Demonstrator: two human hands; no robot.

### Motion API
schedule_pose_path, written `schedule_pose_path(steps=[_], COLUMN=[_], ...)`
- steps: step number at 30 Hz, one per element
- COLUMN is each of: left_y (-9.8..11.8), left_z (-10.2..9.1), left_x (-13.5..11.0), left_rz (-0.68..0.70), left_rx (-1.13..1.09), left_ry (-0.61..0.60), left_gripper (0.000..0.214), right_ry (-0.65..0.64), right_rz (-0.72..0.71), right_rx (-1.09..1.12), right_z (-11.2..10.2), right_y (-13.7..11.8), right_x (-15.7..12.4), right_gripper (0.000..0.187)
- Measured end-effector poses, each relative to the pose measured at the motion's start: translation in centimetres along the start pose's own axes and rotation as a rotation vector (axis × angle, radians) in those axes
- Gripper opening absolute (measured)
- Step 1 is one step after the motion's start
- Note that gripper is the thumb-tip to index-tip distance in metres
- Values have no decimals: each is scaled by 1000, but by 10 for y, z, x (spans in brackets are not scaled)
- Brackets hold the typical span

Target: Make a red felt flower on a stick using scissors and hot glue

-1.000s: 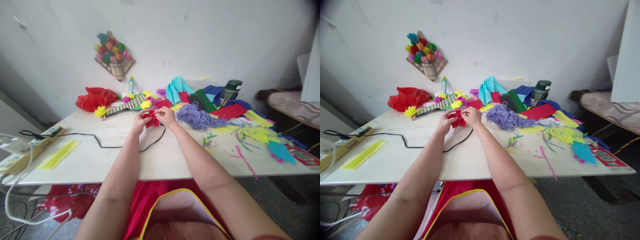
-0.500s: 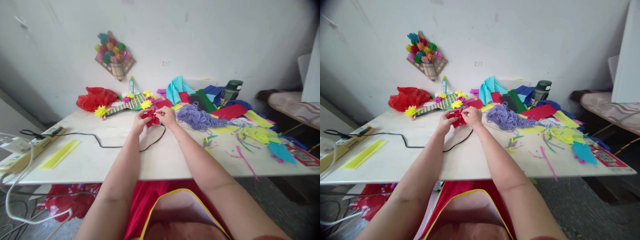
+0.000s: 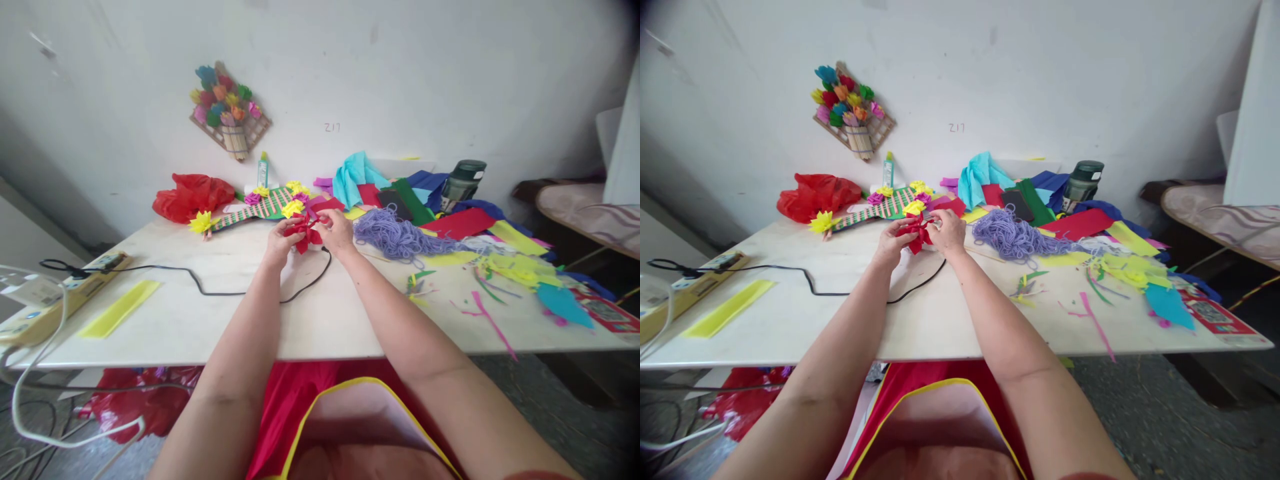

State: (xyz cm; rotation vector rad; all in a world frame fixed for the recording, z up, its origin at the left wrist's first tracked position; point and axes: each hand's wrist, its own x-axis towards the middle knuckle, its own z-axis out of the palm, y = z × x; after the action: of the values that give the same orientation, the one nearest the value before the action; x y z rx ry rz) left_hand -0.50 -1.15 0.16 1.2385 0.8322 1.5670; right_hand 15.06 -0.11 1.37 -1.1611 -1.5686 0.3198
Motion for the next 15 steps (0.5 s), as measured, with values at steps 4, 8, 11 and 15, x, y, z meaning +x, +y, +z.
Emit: schedule_pose_path(steps=[4, 8, 11, 15], left_y=[-2, -4, -6, -10], left_z=[0, -1, 0, 0], left_x=[2, 4, 5, 7], left_rz=[-62, -81, -85, -102], left_rx=[-57, -128, -176, -178], left_ry=[35, 41, 54, 38], left_gripper=[50, 49, 49, 47], right_ry=[-35, -129, -157, -146], right_rz=[182, 284, 310, 285], right_rx=[243, 454, 477, 426], right_z=[5, 9, 12, 16], right_y=[7, 10, 11, 15], right_x=[3, 3, 2, 2], right_gripper=[34, 42, 45, 44])
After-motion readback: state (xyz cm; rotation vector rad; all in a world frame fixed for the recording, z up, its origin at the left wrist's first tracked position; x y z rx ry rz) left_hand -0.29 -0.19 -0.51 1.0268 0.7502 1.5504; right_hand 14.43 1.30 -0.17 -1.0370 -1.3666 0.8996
